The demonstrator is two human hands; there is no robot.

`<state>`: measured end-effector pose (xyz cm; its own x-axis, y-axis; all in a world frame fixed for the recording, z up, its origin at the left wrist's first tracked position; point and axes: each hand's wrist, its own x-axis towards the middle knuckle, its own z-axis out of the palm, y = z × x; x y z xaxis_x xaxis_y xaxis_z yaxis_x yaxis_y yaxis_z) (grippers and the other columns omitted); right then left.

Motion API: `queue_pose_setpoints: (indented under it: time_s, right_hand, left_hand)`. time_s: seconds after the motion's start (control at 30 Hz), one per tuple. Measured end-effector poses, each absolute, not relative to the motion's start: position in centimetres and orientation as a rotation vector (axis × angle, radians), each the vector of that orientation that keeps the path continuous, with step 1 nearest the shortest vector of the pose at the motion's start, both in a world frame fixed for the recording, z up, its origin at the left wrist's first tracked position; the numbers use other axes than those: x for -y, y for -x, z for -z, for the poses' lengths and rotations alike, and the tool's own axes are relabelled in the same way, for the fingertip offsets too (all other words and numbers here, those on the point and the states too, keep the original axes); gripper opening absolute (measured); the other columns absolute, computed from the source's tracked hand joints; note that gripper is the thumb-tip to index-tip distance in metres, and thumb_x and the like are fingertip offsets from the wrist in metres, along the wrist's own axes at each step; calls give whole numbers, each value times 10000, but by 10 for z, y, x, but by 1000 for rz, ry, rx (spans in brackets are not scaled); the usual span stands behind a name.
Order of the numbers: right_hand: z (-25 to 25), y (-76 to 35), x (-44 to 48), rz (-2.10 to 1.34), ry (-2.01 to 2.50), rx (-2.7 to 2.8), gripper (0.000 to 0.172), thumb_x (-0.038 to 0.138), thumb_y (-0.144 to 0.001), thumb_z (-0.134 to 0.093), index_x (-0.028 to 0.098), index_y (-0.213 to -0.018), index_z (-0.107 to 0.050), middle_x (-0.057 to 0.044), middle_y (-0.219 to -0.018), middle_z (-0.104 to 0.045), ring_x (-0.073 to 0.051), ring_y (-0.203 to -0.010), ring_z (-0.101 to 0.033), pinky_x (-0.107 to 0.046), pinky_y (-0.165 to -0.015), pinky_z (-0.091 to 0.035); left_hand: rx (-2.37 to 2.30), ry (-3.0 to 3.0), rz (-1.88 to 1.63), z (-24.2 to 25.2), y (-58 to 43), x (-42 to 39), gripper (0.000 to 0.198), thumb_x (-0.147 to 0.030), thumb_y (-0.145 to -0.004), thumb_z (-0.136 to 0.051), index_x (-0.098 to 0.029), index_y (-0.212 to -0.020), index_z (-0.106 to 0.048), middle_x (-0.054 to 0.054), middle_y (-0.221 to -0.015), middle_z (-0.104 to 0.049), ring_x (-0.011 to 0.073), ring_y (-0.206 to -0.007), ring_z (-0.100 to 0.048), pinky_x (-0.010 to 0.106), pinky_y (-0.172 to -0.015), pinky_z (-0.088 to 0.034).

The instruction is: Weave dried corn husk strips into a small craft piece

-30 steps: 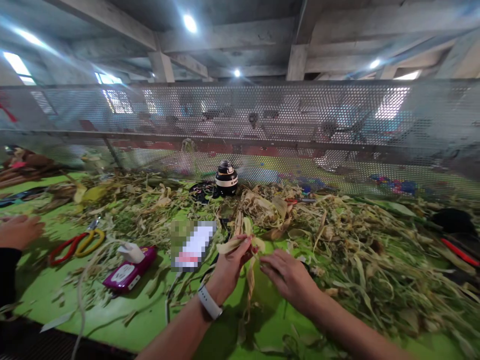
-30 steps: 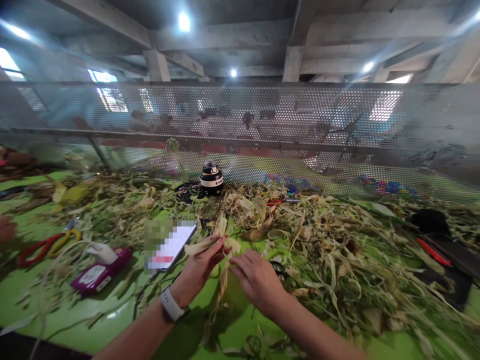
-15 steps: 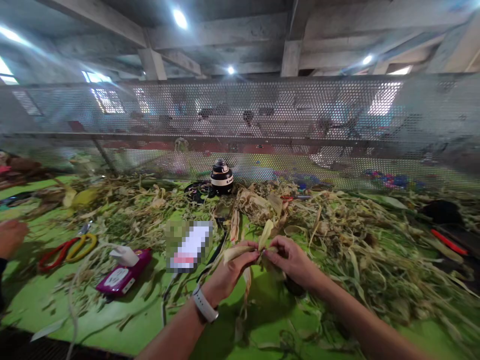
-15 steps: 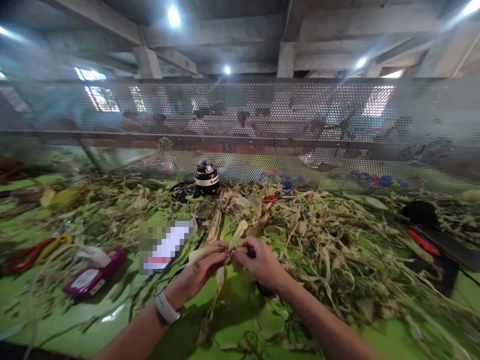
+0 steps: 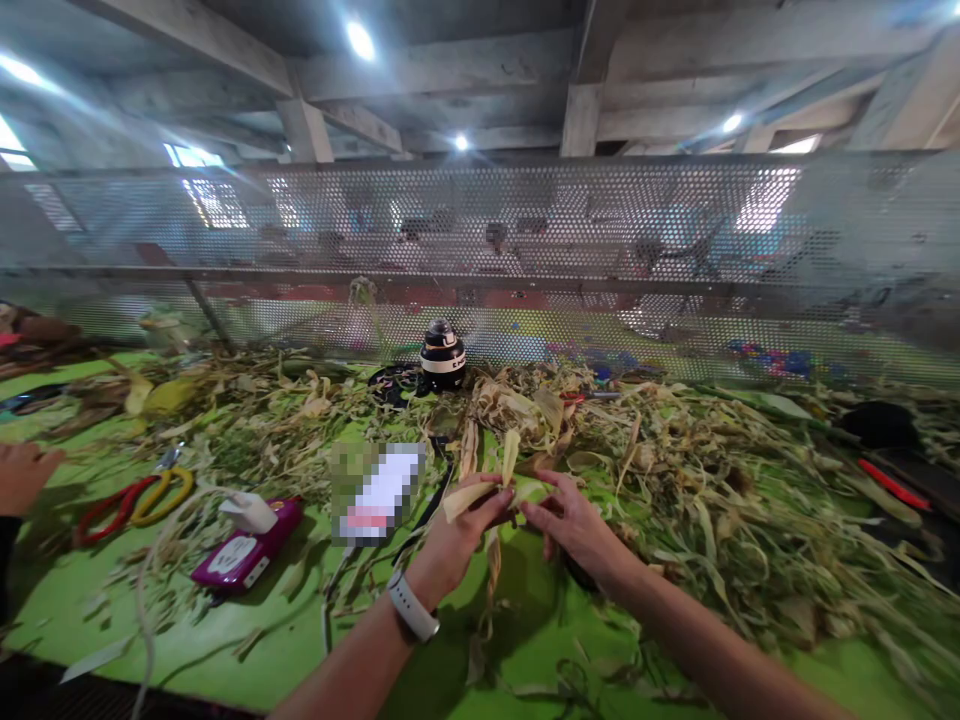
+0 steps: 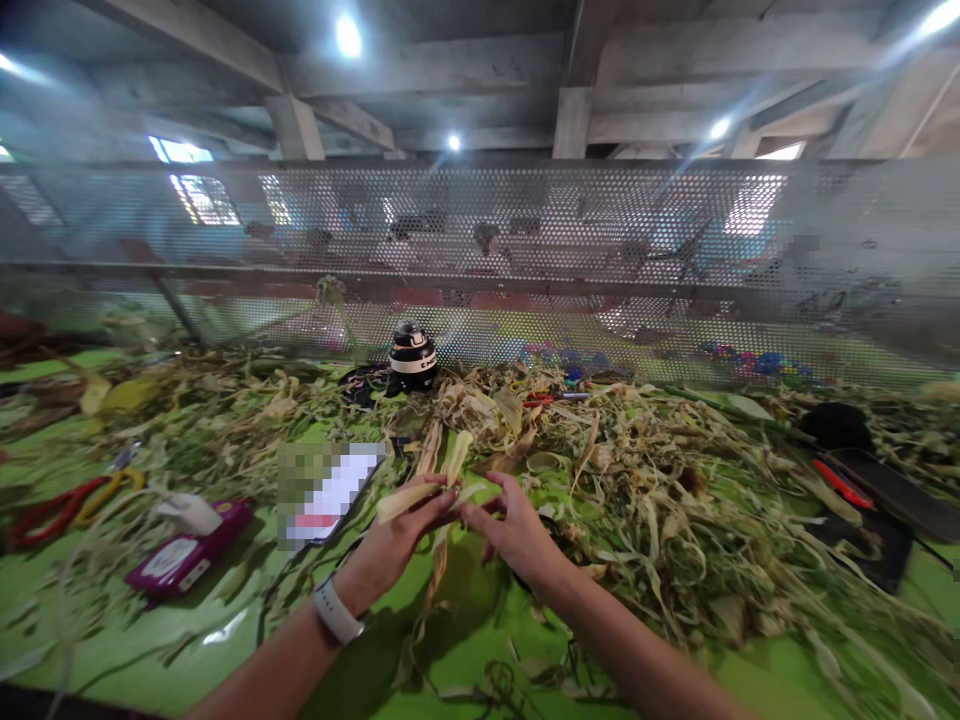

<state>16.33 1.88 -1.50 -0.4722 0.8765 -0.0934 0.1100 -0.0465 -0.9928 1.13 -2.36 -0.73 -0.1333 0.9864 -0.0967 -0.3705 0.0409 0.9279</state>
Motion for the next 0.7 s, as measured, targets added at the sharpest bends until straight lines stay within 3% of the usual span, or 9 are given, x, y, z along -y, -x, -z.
queue_pose_setpoints:
  time_s: [0.07,0.2,0.3,0.4,0.53,0.7]
  right_hand:
    - [18,-164,-18,-1370,1111,1747,531,420,-734,-632,162,-1129,-388,41,-654,-524,-124,-513,-514,-229,-450,-393]
    - [21,-169,-13,-678,1088,2192,126,287,-860,-499,184,-924,-535,-13,-700,-608,-154,-604,-562,-258,-564,-408]
    - [19,-172,-10,-102,933,2432,166,198,-889,-450,190,-790,-583,-34,-709,-624,-153,-621,-556,-261,-594,-387]
    - [14,-174,-8,263,773,2496,140,152,-854,-489,196,-813,-614,-57,-750,-619,-173,-685,-540,-282,-630,-380]
    - [8,-176,-10,303,572,2518,148,143,-839,-491,199,-919,-602,-93,-1072,-611,-205,-855,-534,-323,-721,-396]
    - [3,-176,-14,-66,652,2422,202,190,-919,-388,171,-827,-566,-64,-774,-621,-176,-730,-541,-293,-675,-436]
  left_hand:
    - [-1089,-788,-1444,7,-11,23,250,-296,-610,-725,-188,-792,-593,50,-829,-636,195,-782,-629,325,-776,-515]
    - [-1233,-833,-1466,7,-9,23,317,-340,-619,-715,-176,-853,-578,18,-789,-617,173,-718,-609,298,-645,-537]
    - [-1355,-951,-1484,12,-6,21,329,-381,-642,-696,-163,-865,-593,4,-741,-605,149,-662,-580,253,-559,-514]
    - [-1392,-1037,-1478,17,-5,20,314,-397,-641,-697,-152,-818,-611,-12,-675,-588,115,-567,-534,220,-499,-472]
    - [-1318,-1137,-1433,20,-6,21,316,-393,-644,-702,-144,-823,-628,-3,-678,-586,97,-525,-507,207,-465,-434]
    - [-1250,-1263,-1369,13,-7,27,271,-363,-716,-649,-160,-897,-661,46,-820,-638,140,-685,-583,230,-591,-477]
